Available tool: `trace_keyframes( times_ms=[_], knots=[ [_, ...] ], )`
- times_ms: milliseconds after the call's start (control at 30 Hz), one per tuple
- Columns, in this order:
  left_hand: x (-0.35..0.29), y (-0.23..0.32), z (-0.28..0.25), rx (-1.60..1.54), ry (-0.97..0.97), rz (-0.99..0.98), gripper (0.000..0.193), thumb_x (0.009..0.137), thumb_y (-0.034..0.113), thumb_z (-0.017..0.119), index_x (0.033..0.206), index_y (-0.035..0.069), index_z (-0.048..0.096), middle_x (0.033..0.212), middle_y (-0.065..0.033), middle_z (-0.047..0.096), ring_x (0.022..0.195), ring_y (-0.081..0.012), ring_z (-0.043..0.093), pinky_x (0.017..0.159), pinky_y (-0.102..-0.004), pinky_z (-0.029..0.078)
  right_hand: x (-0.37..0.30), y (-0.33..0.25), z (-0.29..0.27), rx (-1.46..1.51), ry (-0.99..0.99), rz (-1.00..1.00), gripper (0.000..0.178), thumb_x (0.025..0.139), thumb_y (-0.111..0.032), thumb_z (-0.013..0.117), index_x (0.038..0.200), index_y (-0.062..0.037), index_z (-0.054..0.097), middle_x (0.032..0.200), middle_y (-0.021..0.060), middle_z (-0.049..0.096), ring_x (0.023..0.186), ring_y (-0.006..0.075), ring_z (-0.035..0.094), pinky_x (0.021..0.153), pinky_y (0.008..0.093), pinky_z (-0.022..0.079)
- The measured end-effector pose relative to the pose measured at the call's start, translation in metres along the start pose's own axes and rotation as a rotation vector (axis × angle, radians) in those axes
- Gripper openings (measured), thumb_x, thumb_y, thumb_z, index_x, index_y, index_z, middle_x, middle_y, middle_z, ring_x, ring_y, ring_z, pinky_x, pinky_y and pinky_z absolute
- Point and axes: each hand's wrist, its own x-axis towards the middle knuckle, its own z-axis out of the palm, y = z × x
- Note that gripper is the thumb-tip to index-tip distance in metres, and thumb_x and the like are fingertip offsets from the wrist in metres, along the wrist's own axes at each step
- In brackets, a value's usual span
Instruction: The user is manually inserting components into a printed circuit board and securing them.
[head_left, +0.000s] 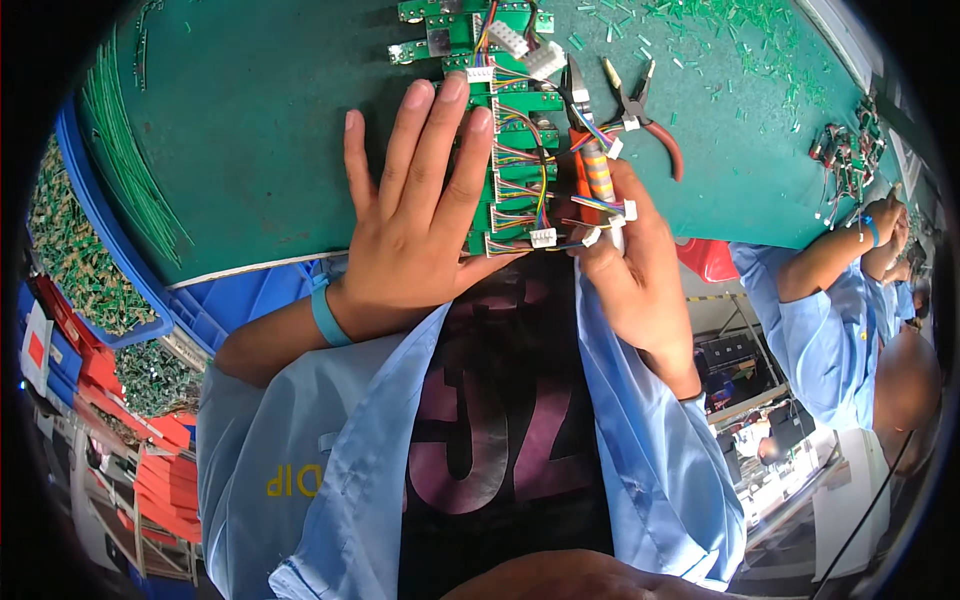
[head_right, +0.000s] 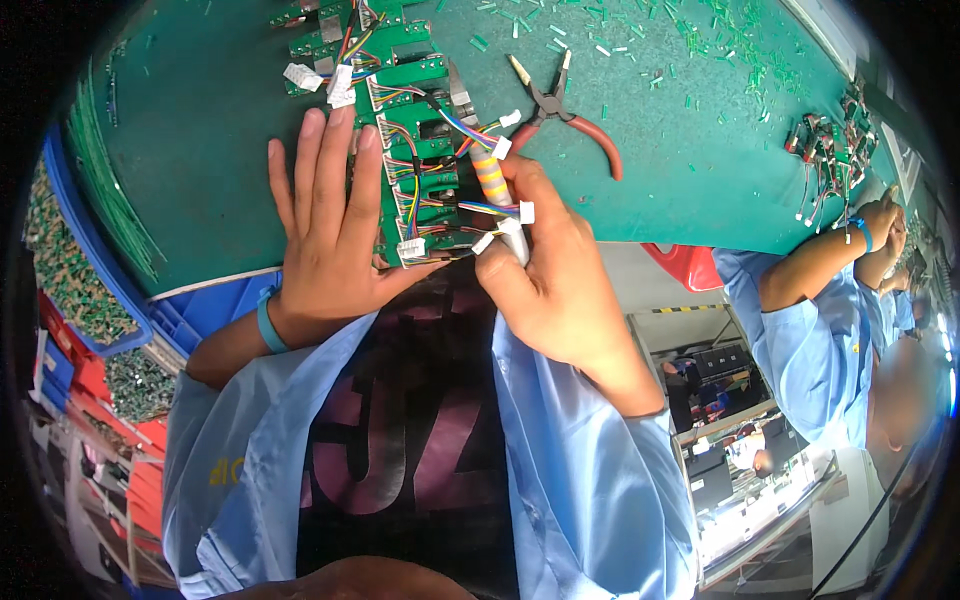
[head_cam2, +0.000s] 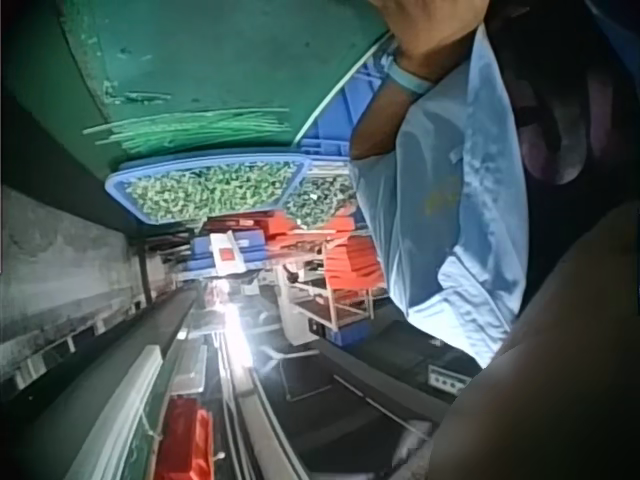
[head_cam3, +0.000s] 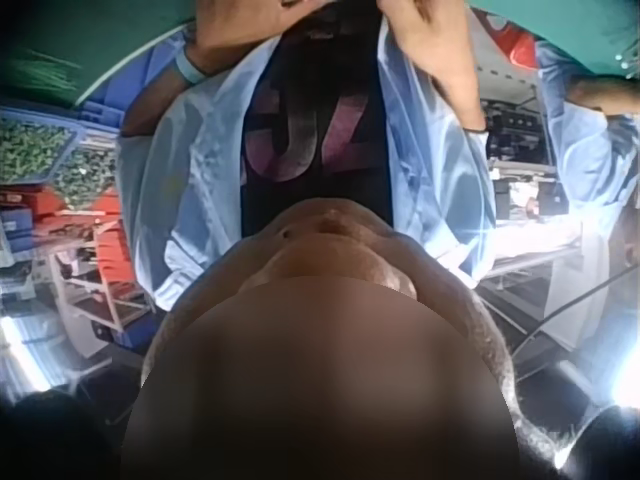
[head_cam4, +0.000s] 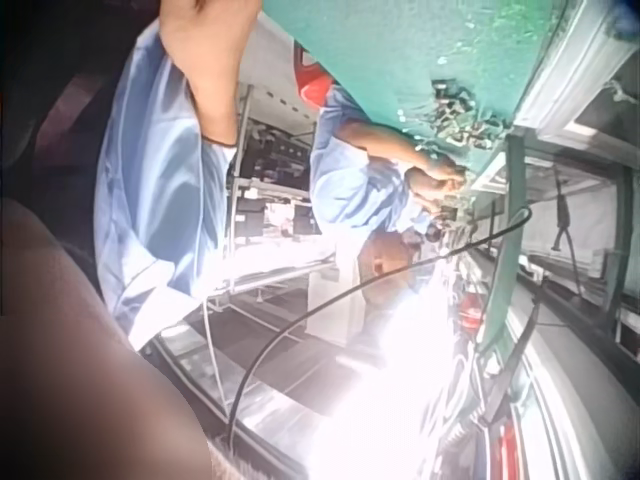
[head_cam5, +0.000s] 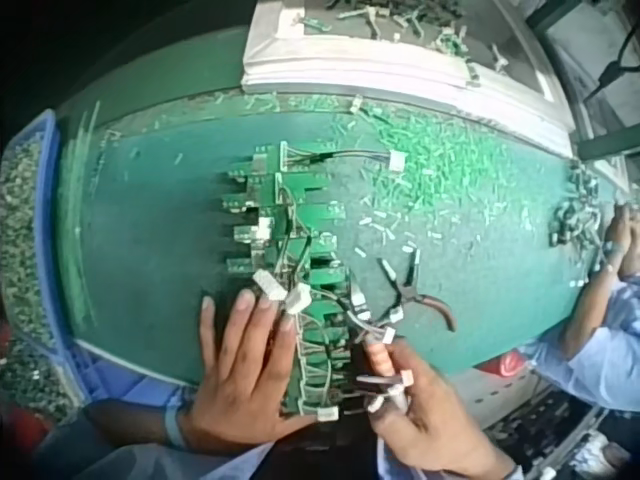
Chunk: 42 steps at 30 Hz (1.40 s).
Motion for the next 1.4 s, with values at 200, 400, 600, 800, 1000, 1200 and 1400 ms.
trace_keyframes(
  times_ms=[200, 400, 600, 800, 1000, 1200, 1400],
  knots=[
    [0.0, -0.002, -0.001, -0.006, 0.005, -0.004, 0.112, 0.089, 0.06, 0.082, 0.166, -0.007, 0.038, 0.173, -0.0353, 0.033, 0.162, -0.0537, 0.031, 0.127, -0.0782, 0.014, 0.002, -0.002, 0.0, 0.033, 0.017, -0.049, 0.063, 0.087, -0.004, 0.056, 0.15, 0.003, 0.055, 0.118, 0.0165, 0.075, 0.094, 0.0247, 0.065, 0.084, 0.0353, 0.053],
    [-0.002, 0.001, 0.0, -0.099, 0.045, -0.052, 0.109, 0.082, 0.052, 0.087, 0.166, -0.002, 0.043, 0.176, -0.0271, 0.036, 0.165, -0.0435, 0.032, 0.125, -0.0799, 0.013, -0.003, -0.006, 0.005, 0.023, 0.033, -0.052, 0.064, 0.087, -0.005, 0.055, 0.15, 0.0042, 0.054, 0.12, 0.0177, 0.074, 0.095, 0.0257, 0.065, 0.085, 0.0358, 0.053],
    [-0.001, 0.0, 0.002, -0.15, 0.075, -0.055, 0.112, 0.076, 0.047, 0.09, 0.167, 0.001, 0.044, 0.178, -0.024, 0.036, 0.166, -0.0394, 0.033, 0.125, -0.0808, 0.012, 0.005, 0.012, 0.006, -0.077, 0.082, -0.182, 0.06, 0.092, -0.009, 0.058, 0.149, 0.0051, 0.053, 0.116, 0.0173, 0.073, 0.09, 0.0259, 0.064, 0.082, 0.0371, 0.053],
    [-0.001, -0.004, -0.003, -0.027, 0.004, 0.01, 0.109, 0.088, 0.058, 0.082, 0.168, -0.002, 0.04, 0.174, -0.0327, 0.034, 0.163, -0.0501, 0.033, 0.126, -0.08, 0.013, 0.007, 0.014, 0.007, -0.186, 0.081, -0.193, 0.054, 0.098, -0.016, 0.061, 0.148, 0.0046, 0.052, 0.109, 0.0158, 0.071, 0.085, 0.0261, 0.063, 0.078, 0.0388, 0.052],
    [-0.001, -0.001, -0.001, -0.181, 0.066, -0.066, 0.115, 0.075, 0.047, 0.091, 0.167, 0.0, 0.042, 0.177, -0.026, 0.036, 0.166, -0.0405, 0.033, 0.124, -0.0826, 0.01, 0.007, 0.019, 0.005, -0.172, 0.065, -0.219, 0.053, 0.103, -0.024, 0.063, 0.147, 0.0031, 0.052, 0.106, 0.0147, 0.07, 0.081, 0.0262, 0.062, 0.075, 0.0394, 0.051],
    [-0.005, -0.001, -0.001, -0.183, 0.066, -0.053, 0.114, 0.077, 0.049, 0.09, 0.167, -0.001, 0.041, 0.177, -0.027, 0.036, 0.166, -0.0408, 0.033, 0.124, -0.0826, 0.009, 0.003, 0.017, 0.007, -0.101, 0.049, -0.159, 0.055, 0.1, -0.023, 0.064, 0.147, 0.0028, 0.052, 0.111, 0.0153, 0.071, 0.088, 0.0255, 0.064, 0.08, 0.0385, 0.053],
    [-0.001, -0.004, 0.0, -0.099, 0.023, -0.029, 0.11, 0.086, 0.055, 0.083, 0.167, -0.004, 0.039, 0.174, -0.0331, 0.034, 0.163, -0.0492, 0.032, 0.124, -0.0818, 0.011, 0.007, 0.009, 0.004, -0.029, 0.011, -0.088, 0.056, 0.097, -0.017, 0.064, 0.148, 0.0023, 0.051, 0.117, 0.0159, 0.071, 0.095, 0.025, 0.065, 0.087, 0.0376, 0.054]
  ],
)
